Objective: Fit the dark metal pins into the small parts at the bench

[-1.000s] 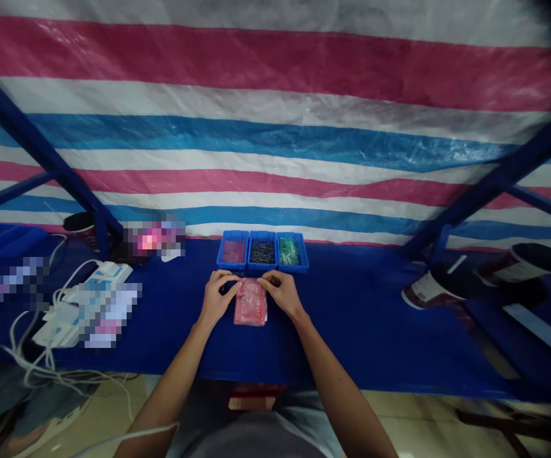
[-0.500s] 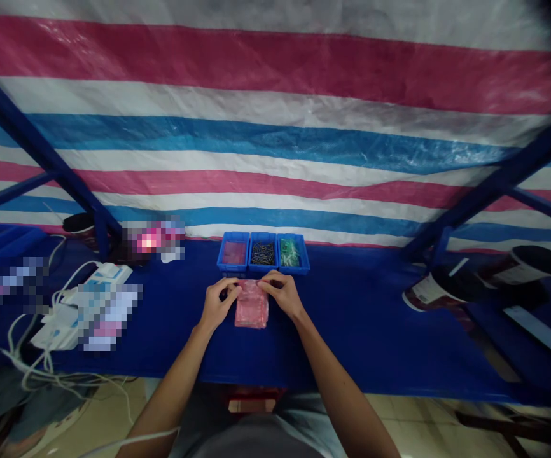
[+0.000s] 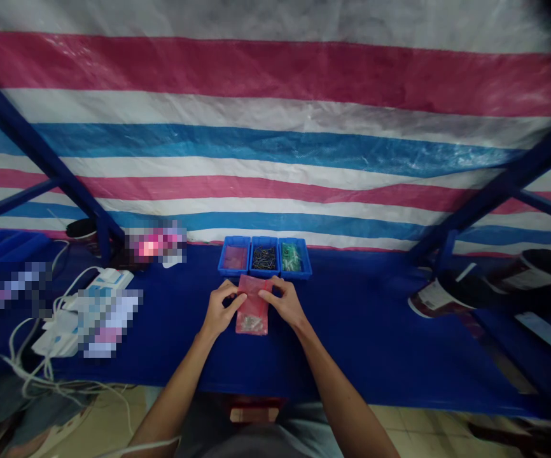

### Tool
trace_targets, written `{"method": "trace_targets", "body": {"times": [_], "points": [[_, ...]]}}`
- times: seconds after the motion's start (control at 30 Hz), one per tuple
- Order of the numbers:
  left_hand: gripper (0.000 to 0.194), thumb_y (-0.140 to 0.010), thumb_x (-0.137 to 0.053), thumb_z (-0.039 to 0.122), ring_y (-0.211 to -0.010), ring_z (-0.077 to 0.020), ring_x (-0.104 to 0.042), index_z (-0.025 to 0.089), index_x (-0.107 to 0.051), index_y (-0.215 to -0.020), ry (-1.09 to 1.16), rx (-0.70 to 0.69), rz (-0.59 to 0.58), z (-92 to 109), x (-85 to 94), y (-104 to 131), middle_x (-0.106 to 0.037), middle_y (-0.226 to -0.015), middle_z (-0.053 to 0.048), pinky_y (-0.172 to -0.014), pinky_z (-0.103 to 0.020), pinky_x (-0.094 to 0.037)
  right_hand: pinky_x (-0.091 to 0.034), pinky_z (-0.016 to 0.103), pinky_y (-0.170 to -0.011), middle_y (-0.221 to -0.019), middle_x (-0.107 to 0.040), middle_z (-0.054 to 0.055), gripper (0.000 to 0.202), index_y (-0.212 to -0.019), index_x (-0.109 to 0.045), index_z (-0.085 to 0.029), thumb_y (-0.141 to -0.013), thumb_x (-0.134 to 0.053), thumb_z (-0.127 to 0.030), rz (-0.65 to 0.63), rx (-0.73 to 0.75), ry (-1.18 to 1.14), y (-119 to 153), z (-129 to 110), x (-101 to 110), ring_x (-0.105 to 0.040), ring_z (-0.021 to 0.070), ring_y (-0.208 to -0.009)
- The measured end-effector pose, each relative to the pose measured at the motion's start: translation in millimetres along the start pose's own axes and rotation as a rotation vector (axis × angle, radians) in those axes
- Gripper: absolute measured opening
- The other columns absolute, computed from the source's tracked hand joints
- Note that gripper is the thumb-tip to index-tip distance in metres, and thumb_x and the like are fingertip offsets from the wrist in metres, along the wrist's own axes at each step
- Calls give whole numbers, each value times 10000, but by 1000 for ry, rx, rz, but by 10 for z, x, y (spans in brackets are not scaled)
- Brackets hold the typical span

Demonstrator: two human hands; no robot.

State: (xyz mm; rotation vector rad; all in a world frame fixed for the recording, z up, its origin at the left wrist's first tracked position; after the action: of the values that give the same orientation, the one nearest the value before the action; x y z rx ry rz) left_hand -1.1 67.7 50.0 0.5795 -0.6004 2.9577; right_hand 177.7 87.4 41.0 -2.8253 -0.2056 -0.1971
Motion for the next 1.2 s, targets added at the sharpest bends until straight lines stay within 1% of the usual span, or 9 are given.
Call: {"method": "trace_targets", "body": {"times": [0.1, 0.27, 0.43, 0.53, 0.73, 0.83, 0.93, 1.1, 1.2], "points": [[312, -891, -612, 449, -695, -166, -503, 182, -657, -736, -3, 16, 0, -19, -9, 5, -511, -713, -21, -673, -292, -406, -417, 422, -942, -786, -731, 24, 244, -783, -774, -230, -859, -681, -443, -35, 45, 72, 21, -47, -64, -633, 230, -836], [330, -883, -620, 443, -691, -162, -494, 178, -613, -685, 1, 22, -56, -40, -76, 13, -488, -703, -12, -668, -284, -399, -444, 353, -770, -687, -698, 11, 354, -667, -730, -212, -901, -623, -456, -33, 25, 78, 37, -5, -91, -588, 194, -676], [338, -891, -619, 407, -659, -144, -468, 171, -568, -653, 39, 39, -47, -36, -99, 7, -465, -674, 7, -644, -265, -375, -440, 357, -827, -878, -744, 30, 232, -836, -776, -241, -876, -665, -441, -88, 63, 158, 43, -98, -137, -629, 235, -862], [322, -897, -616, 392, -649, -138, -466, 169, -582, -666, 52, 41, -44, -31, -116, 12, -463, -667, 11, -639, -262, -370, -446, 367, -842, -872, -742, 39, 228, -838, -774, -244, -865, -676, -449, -120, 79, 183, 51, -124, -178, -628, 242, -871], [346, -909, -594, 406, -647, -148, -465, 168, -577, -659, 50, 30, -70, -30, -143, 31, -466, -655, 4, -641, -272, -369, -463, 330, -749, -739, -709, 23, 298, -754, -748, -238, -899, -629, -470, -149, 76, 137, 69, -59, -204, -613, 212, -734], [324, -914, -589, 407, -670, -156, -472, 163, -613, -703, 65, 27, -95, -38, -160, 43, -488, -676, -7, -650, -272, -372, -464, 340, -782, -723, -709, 18, 330, -713, -734, -227, -894, -632, -483, -178, 74, 124, 70, -70, -212, -612, 205, -714], [331, -906, -601, 418, -686, -159, -481, 156, -620, -705, 90, 38, -70, -63, -141, 54, -522, -704, -19, -663, -270, -377, -460, 336, -809, -737, -716, 18, 355, -728, -729, -205, -906, -611, -489, -165, 61, 96, 60, -92, -193, -600, 191, -700], [333, -900, -619, 406, -700, -159, -485, 144, -622, -694, 91, 21, -77, -62, -155, 62, -546, -697, -20, -695, -273, -378, -423, 259, -631, -614, -637, 3, 441, -602, -657, -159, -898, -616, -484, -152, 11, -24, 57, -68, -186, -522, 142, -577], [341, -900, -616, 420, -709, -168, -501, 143, -637, -702, 97, 30, -79, -68, -160, 61, -565, -699, -28, -704, -280, -390, -422, 256, -648, -608, -625, -6, 413, -604, -666, -156, -885, -645, -457, -164, 4, -52, 65, -65, -195, -524, 136, -587]]}}
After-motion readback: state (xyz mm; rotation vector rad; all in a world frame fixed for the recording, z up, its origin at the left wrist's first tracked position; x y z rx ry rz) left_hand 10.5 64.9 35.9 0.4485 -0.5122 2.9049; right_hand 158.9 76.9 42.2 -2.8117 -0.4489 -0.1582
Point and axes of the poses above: each hand's wrist, its own y-axis away from the middle knuckle, its own x-axis out of the back of the hand, z = x × y, the point moved 9 cm from there along -y, towards the middle knuckle
